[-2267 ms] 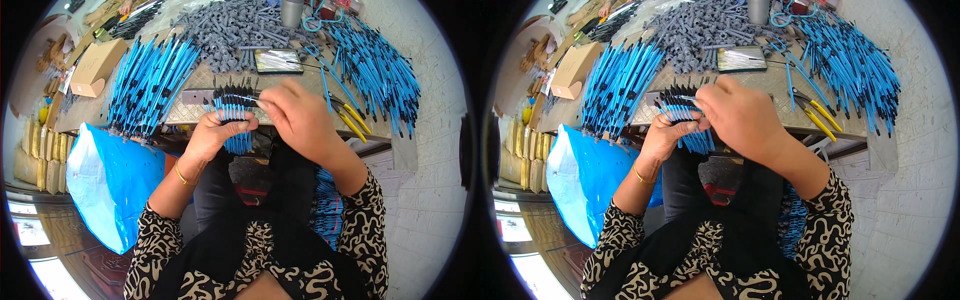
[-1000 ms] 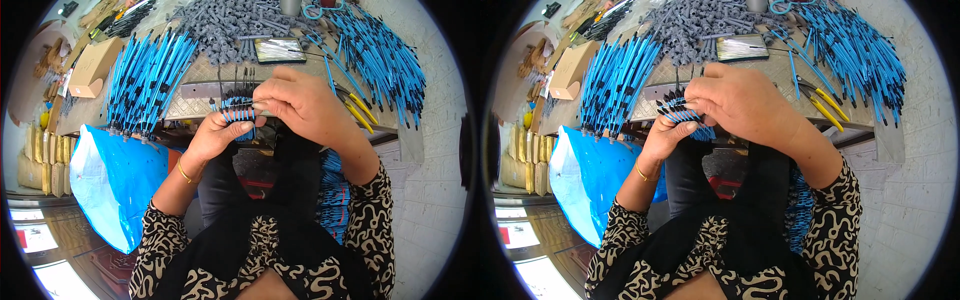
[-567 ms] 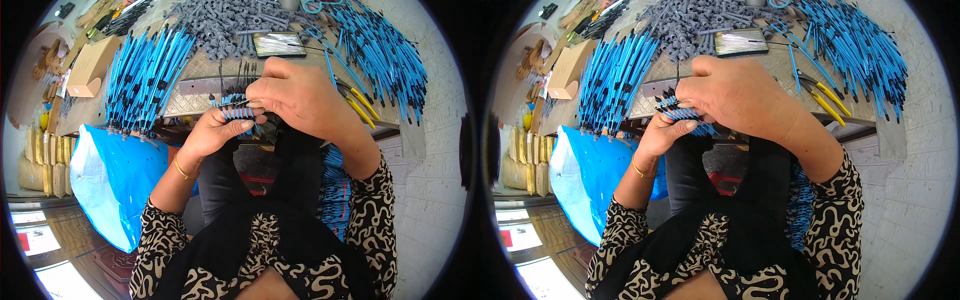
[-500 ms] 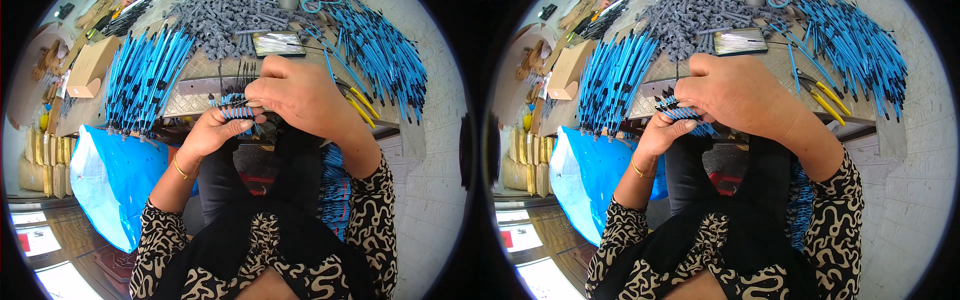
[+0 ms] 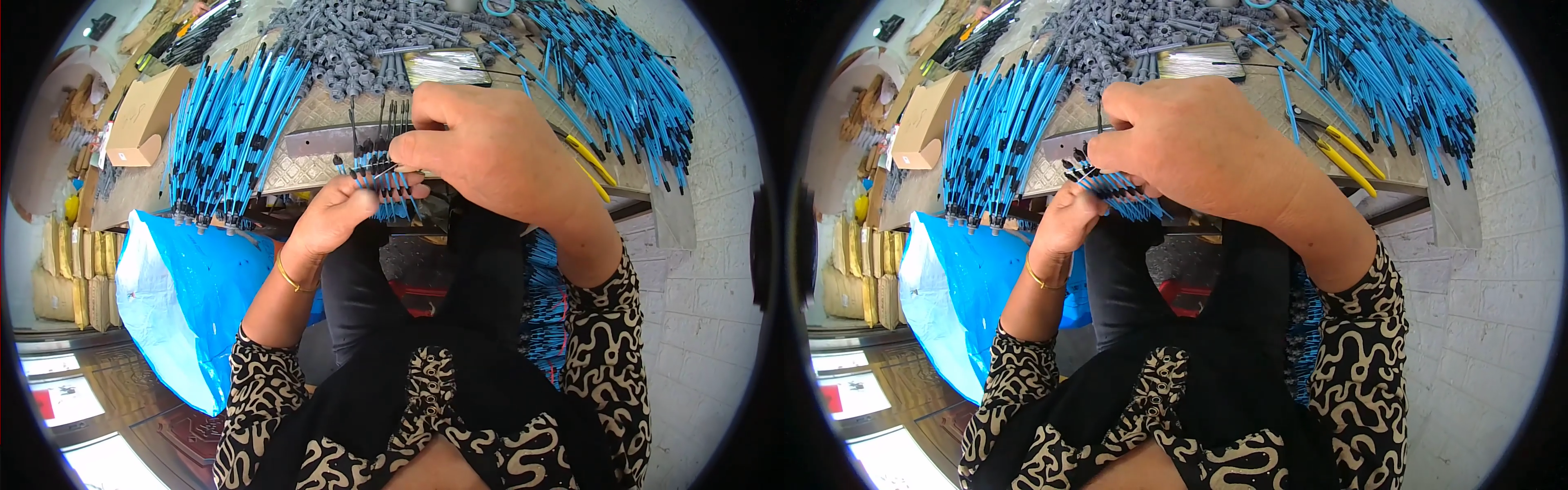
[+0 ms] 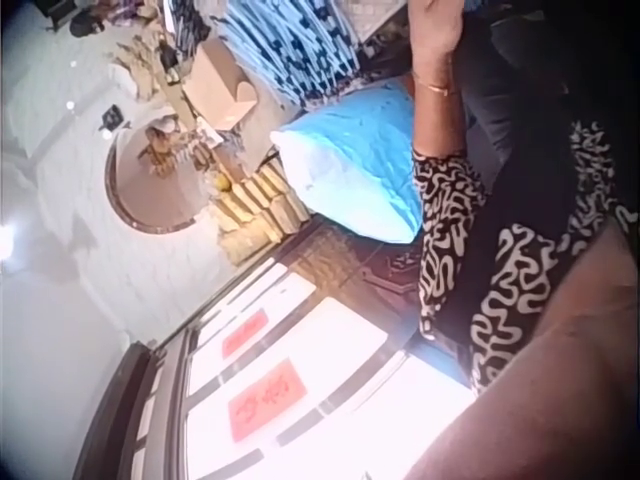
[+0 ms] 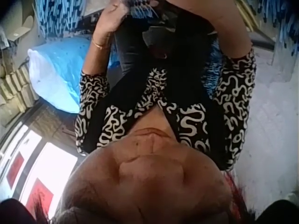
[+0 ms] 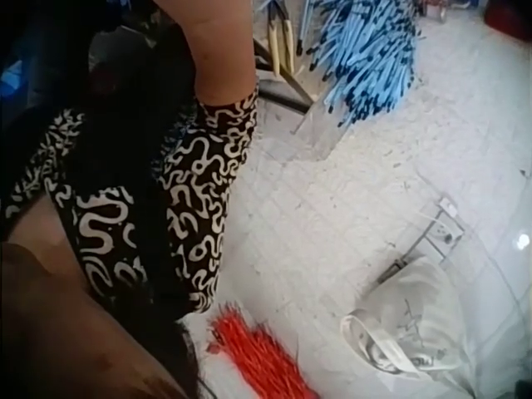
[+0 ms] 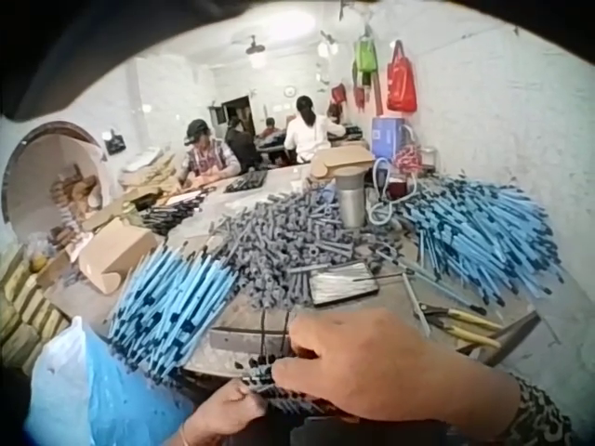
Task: The person bundles blue plastic tubes by hand, then secures gray components onto the bundled items using pliers.
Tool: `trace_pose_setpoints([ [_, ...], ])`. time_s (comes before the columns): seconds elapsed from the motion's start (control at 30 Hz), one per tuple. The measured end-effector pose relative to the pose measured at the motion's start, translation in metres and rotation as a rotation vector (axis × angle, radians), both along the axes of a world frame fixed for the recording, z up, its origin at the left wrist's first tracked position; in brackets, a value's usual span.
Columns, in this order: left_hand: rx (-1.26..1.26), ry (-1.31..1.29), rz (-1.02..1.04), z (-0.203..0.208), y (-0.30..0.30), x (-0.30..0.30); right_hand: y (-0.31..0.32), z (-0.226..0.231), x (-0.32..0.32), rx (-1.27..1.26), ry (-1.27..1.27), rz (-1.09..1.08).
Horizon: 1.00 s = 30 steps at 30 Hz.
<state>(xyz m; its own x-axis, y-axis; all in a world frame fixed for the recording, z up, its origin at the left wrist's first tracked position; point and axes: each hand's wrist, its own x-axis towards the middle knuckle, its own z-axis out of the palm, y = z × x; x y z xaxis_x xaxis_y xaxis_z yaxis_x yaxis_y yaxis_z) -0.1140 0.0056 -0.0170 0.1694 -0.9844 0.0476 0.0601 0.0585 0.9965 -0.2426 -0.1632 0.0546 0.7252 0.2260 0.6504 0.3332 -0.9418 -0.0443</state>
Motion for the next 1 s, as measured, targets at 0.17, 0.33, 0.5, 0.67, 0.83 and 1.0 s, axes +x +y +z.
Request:
trace_pose_setpoints([
  [0.17, 0.064, -0.225, 0.032, 0.003, 0.007, 0.005, 0.003, -0.012, 0.002, 0.079, 0.050, 0.032],
  [0.33, 0.022, -0.217, 0.069, -0.012, 0.007, 0.005, 0.004, -0.013, 0.000, 0.037, 0.018, 0.040],
  [0.5, -0.016, -0.133, 0.055, -0.016, 0.007, 0.008, 0.007, -0.006, -0.005, 0.020, 0.102, -0.014],
  [0.67, -0.065, -0.216, 0.099, 0.002, 0.002, -0.003, 0.009, -0.005, -0.005, -0.034, 0.174, -0.022],
  [0.83, -0.069, -0.042, -0.001, -0.002, 0.005, 0.001, 0.005, -0.008, -0.001, 0.111, 0.185, 0.051],
  [1.0, -0.088, -0.060, -0.015, -0.003, 0.003, 0.002, 0.003, -0.013, 0.002, 0.172, 0.213, 0.075],
])
